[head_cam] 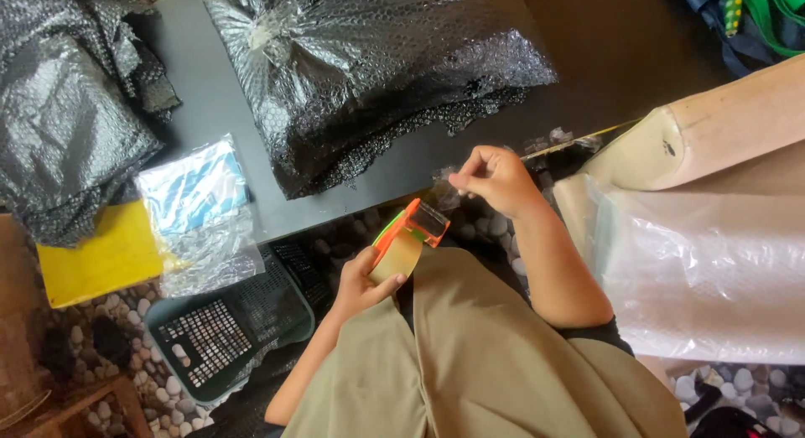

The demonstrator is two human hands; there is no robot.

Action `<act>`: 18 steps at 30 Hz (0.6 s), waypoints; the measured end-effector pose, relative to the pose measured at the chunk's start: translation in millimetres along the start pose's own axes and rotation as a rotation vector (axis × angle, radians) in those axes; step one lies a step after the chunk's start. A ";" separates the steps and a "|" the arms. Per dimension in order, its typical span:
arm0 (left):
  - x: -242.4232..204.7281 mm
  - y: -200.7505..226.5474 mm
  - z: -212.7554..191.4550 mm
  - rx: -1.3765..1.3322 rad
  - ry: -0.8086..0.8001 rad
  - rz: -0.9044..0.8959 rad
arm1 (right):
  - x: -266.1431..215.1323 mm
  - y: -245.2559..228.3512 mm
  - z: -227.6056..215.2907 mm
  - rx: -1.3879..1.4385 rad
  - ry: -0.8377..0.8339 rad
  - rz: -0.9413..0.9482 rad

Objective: Wrapping a blue bag in black bubble wrap and securing it with adhesive tape using a dispenser.

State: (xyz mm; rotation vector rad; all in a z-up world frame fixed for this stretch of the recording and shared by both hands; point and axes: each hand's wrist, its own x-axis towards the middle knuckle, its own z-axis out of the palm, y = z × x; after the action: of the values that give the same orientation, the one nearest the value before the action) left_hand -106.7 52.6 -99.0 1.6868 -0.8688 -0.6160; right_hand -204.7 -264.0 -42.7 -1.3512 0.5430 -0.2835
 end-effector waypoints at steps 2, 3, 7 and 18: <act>2.9 3.5 1.3 -0.051 0.031 -0.009 | 5.4 10.3 -3.2 0.037 0.001 0.008; 0.7 3.4 1.3 -0.047 0.022 -0.008 | 2.0 9.8 -2.8 0.042 0.008 0.007; 2.3 12.7 4.4 -0.047 0.055 -0.030 | -4.7 3.9 -4.8 0.053 0.003 0.029; 11.9 27.4 6.9 -0.112 0.091 -0.069 | 2.3 2.7 -12.2 0.046 0.065 0.008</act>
State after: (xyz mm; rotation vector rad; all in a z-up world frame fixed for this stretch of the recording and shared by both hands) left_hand -111.4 35.1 -74.3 1.6355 -0.7015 -0.6180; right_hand -209.5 -274.9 -47.2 -1.2991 0.5924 -0.3321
